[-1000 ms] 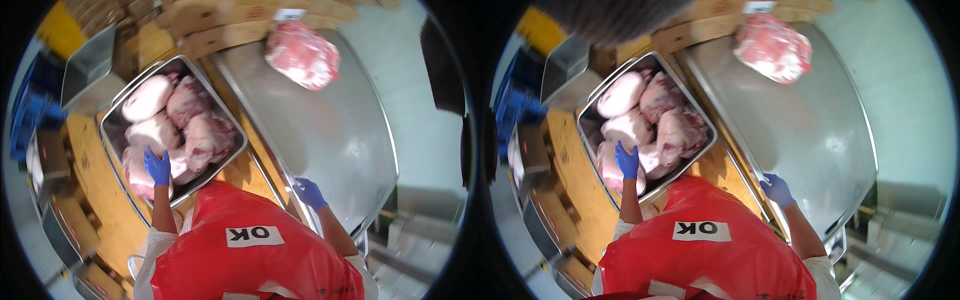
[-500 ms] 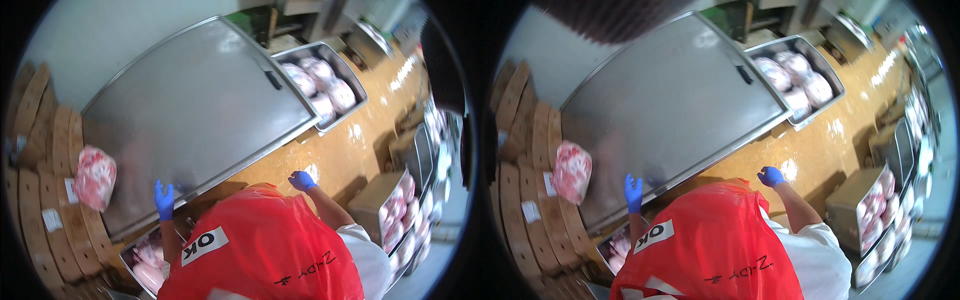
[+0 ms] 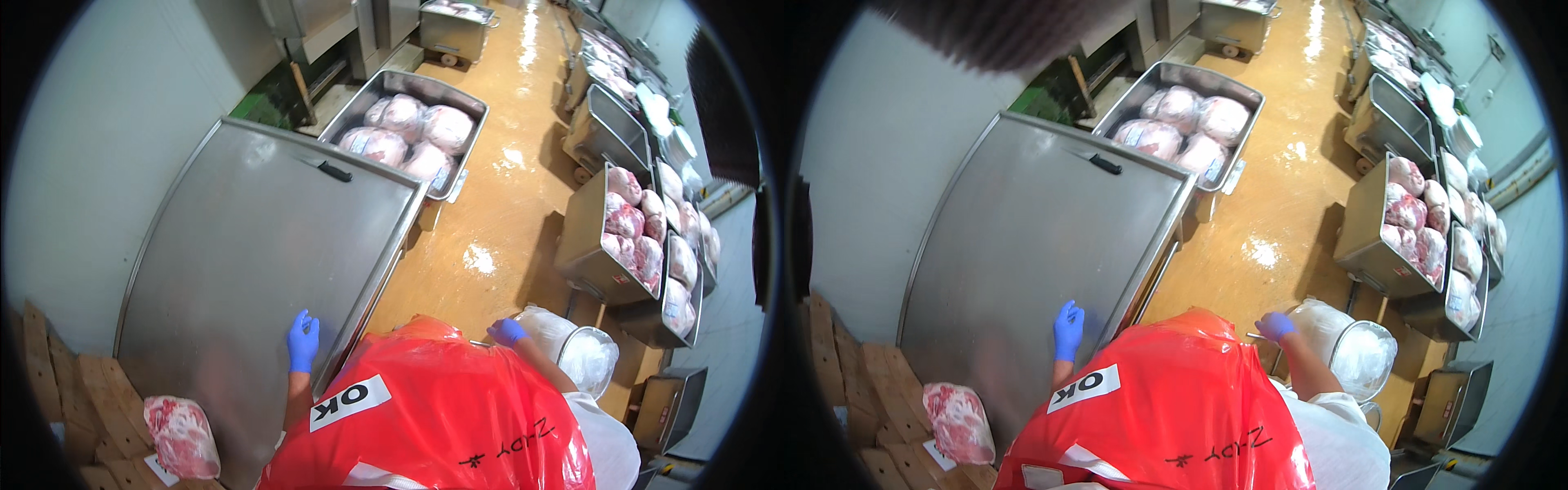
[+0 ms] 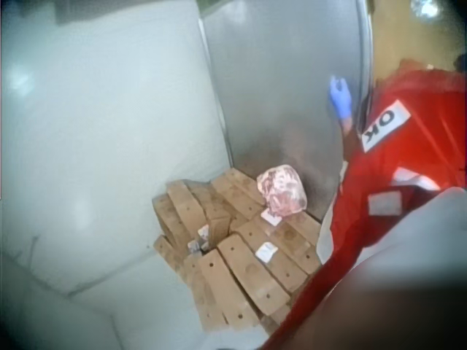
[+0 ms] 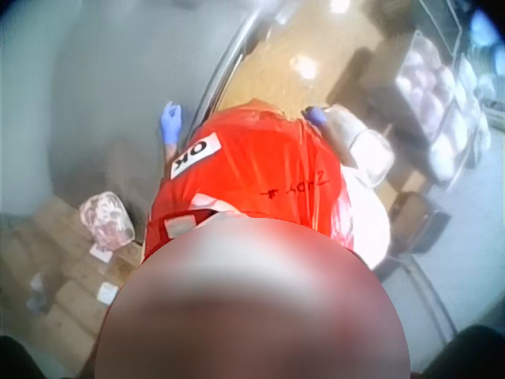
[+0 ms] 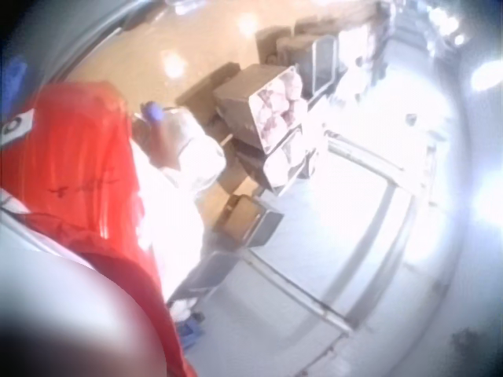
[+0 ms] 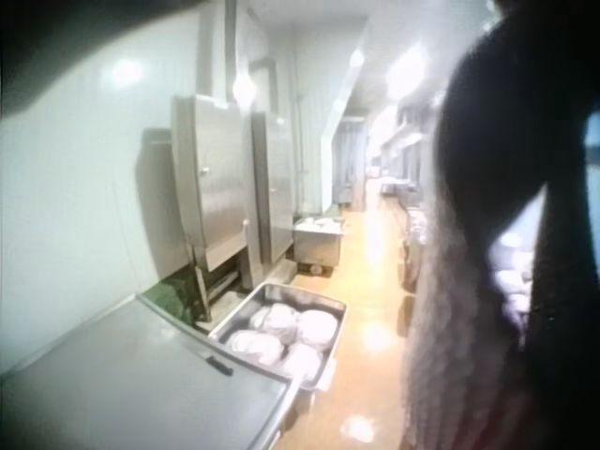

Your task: The person repeatedly places large cuts of raw meat into clear plastic bags on a stainless steel table, seals the bags, and transfers them into metal trays. The person also moves trays of packaged meat between the table and a nearby cart.

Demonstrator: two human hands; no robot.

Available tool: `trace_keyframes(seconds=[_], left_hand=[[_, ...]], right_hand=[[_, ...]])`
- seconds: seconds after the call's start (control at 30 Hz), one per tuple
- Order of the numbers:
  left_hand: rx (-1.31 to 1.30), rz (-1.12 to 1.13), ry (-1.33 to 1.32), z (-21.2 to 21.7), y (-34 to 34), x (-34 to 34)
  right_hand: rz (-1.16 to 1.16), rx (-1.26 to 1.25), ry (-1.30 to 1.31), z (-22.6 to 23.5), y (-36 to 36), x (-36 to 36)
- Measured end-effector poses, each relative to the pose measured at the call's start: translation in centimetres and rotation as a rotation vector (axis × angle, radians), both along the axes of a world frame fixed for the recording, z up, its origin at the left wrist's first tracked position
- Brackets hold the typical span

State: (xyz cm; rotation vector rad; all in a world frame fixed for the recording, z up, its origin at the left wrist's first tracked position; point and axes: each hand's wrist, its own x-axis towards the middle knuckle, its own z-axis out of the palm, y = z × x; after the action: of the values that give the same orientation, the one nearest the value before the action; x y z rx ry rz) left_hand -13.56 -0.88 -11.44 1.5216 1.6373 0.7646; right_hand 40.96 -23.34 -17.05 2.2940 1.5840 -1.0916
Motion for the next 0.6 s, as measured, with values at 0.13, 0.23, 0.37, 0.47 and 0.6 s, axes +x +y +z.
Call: trace_keyframes(seconds=[0.13, 0.23, 0.37, 0.47, 0.6], left_hand=[[-0.003, -0.033, -0.125, 0.2, 1.0, 1.1], [0.056, -0.023, -0.158, -0.9, 2.6, 1.1], [0.149, -0.017, -0.245, -3.0, 6.5, 3.0], [0.202, -0.052, -0.288, -3.1, 8.9, 4.8], [0.181, -0.091, -0.292, -1.0, 10.5, 8.9]], right_hand=[[-0.126, 0.022, 0.020, 2.4, -3.0, -1.7], [-0.275, 0.022, 0.047, 4.2, -4.9, -2.3], [-0.305, 0.046, -0.007, 6.1, -7.8, -1.4], [-0.310, 0.041, -0.021, 4.8, -8.3, 0.2], [-0.380, 0.016, 0.035, 5.8, -4.4, 2.1]])
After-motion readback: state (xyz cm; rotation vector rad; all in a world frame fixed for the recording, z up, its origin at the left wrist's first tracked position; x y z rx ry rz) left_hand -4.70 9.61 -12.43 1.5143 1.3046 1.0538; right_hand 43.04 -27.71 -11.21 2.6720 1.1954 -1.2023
